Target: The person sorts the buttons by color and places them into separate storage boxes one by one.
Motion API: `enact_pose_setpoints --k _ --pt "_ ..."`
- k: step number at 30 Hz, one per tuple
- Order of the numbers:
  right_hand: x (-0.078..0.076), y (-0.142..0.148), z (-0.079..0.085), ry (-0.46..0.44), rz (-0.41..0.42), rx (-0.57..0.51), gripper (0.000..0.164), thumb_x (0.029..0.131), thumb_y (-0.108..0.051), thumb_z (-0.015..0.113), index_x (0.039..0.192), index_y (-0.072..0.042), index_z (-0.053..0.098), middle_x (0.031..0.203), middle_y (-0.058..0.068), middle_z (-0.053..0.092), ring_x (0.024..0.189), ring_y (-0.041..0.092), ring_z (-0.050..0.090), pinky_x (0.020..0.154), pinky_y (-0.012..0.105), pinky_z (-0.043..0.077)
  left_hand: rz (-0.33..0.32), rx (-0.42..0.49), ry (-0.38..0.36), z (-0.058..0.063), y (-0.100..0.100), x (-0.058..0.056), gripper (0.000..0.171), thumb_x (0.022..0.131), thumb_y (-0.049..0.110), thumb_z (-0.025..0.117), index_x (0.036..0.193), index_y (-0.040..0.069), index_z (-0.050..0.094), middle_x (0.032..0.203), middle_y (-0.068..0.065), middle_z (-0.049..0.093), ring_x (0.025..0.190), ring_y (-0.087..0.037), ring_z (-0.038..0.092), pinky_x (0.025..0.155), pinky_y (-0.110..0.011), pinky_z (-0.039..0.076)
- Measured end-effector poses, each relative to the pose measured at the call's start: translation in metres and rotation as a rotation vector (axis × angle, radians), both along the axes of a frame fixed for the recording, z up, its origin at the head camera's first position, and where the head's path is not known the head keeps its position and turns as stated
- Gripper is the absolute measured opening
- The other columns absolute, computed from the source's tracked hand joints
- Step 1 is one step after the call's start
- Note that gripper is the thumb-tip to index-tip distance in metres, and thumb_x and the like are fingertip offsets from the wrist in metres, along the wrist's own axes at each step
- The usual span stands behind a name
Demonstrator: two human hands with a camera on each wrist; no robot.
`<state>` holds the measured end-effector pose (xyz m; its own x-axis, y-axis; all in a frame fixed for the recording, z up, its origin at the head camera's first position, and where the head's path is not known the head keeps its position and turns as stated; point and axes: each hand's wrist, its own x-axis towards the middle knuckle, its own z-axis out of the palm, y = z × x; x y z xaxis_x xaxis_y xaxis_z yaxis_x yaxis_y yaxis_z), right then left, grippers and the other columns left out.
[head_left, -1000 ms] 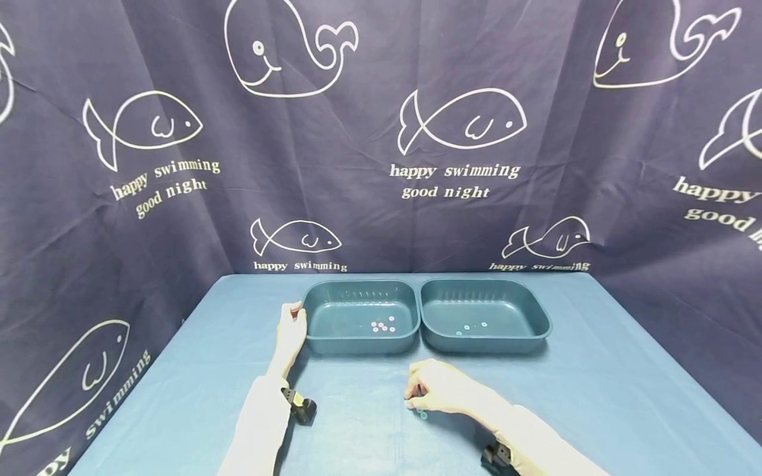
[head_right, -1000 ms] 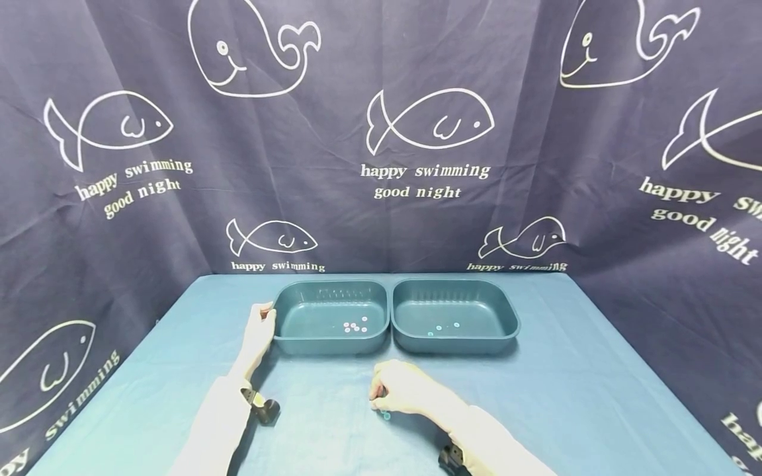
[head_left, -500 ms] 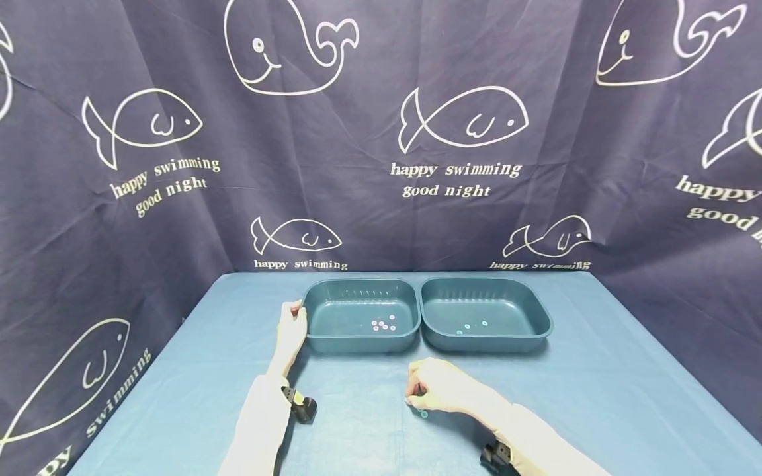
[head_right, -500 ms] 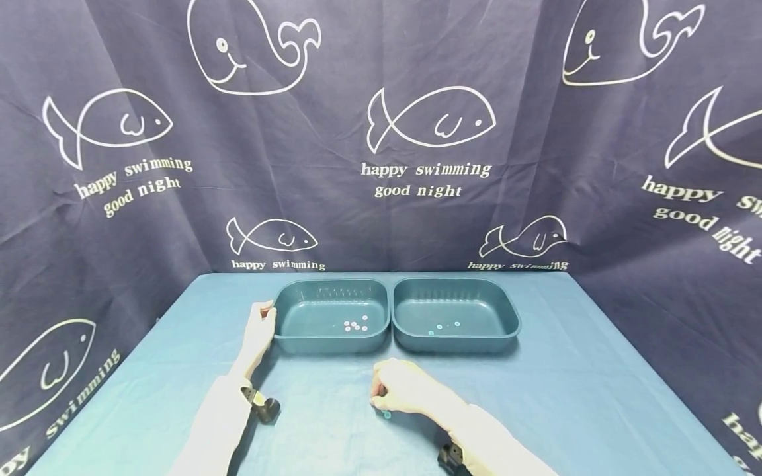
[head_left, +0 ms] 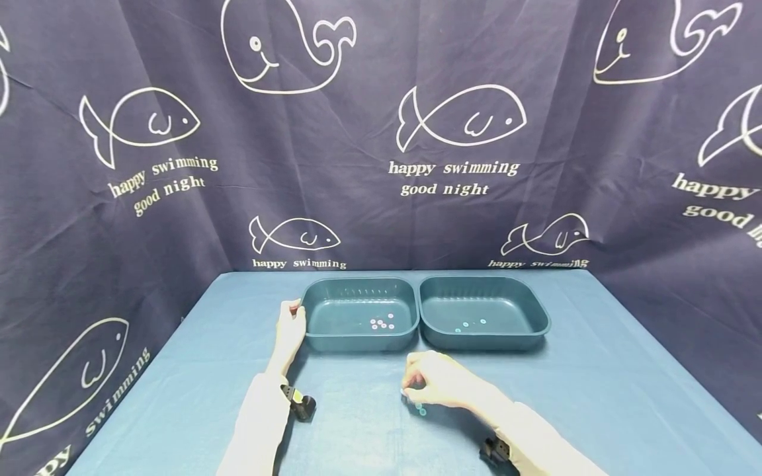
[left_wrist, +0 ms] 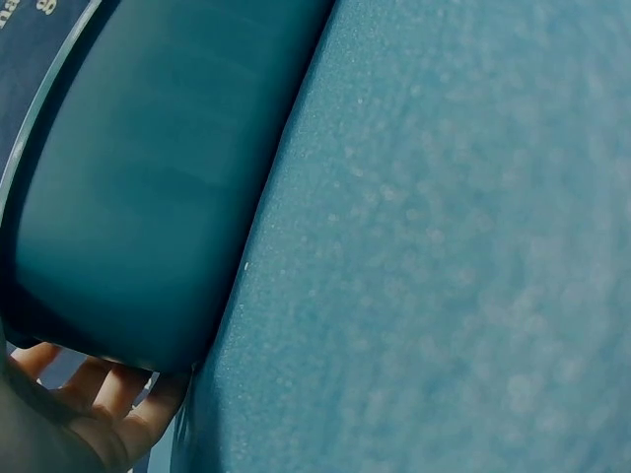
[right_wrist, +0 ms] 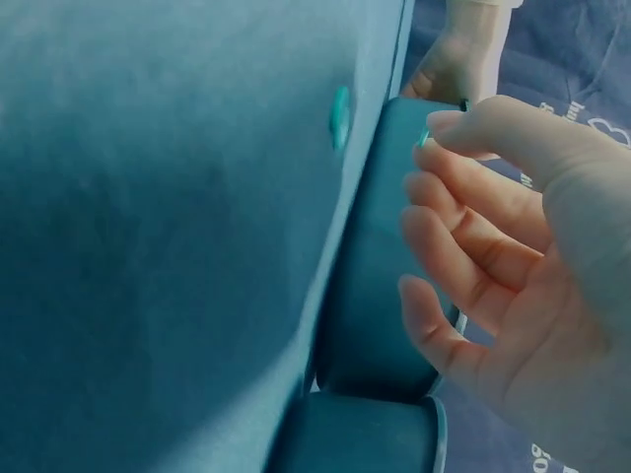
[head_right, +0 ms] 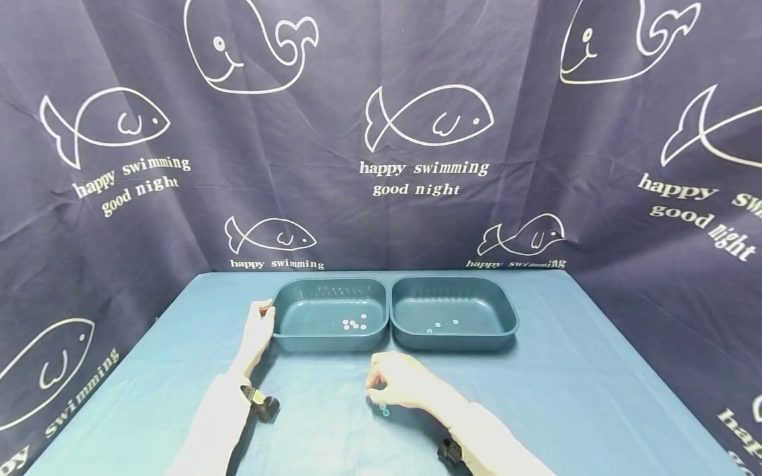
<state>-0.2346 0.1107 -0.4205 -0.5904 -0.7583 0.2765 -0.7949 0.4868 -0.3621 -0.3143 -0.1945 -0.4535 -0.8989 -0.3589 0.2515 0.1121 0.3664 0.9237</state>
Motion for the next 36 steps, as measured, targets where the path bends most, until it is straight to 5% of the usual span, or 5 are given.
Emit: enact_pose_setpoints --k 18,36 --pt "-0.010 0.017 0.014 0.088 -0.048 -0.097 0.006 0.074 -0.018 0.069 0.079 -0.018 0.072 0.077 -0.012 0.059 0.073 0.002 0.054 0.068 0.016 0.044 0.001 -0.003 -0.014 -0.001 0.000 -0.001 0.026 0.095 0.007 0.042 0.119 -0.003 0.044 0.119 -0.026 0.054 0.119 -0.041 0.050 0.103 -0.051 0.036" --pt "-0.026 0.038 0.035 0.084 -0.155 -0.135 0.007 0.077 -0.015 0.070 0.082 -0.020 0.071 0.076 -0.015 0.058 0.072 0.004 0.055 0.067 0.022 0.047 0.007 0.002 -0.022 -0.001 0.000 -0.002 0.026 0.095 0.008 0.041 0.119 -0.003 0.044 0.120 -0.027 0.053 0.120 -0.041 0.048 0.104 -0.052 0.034"
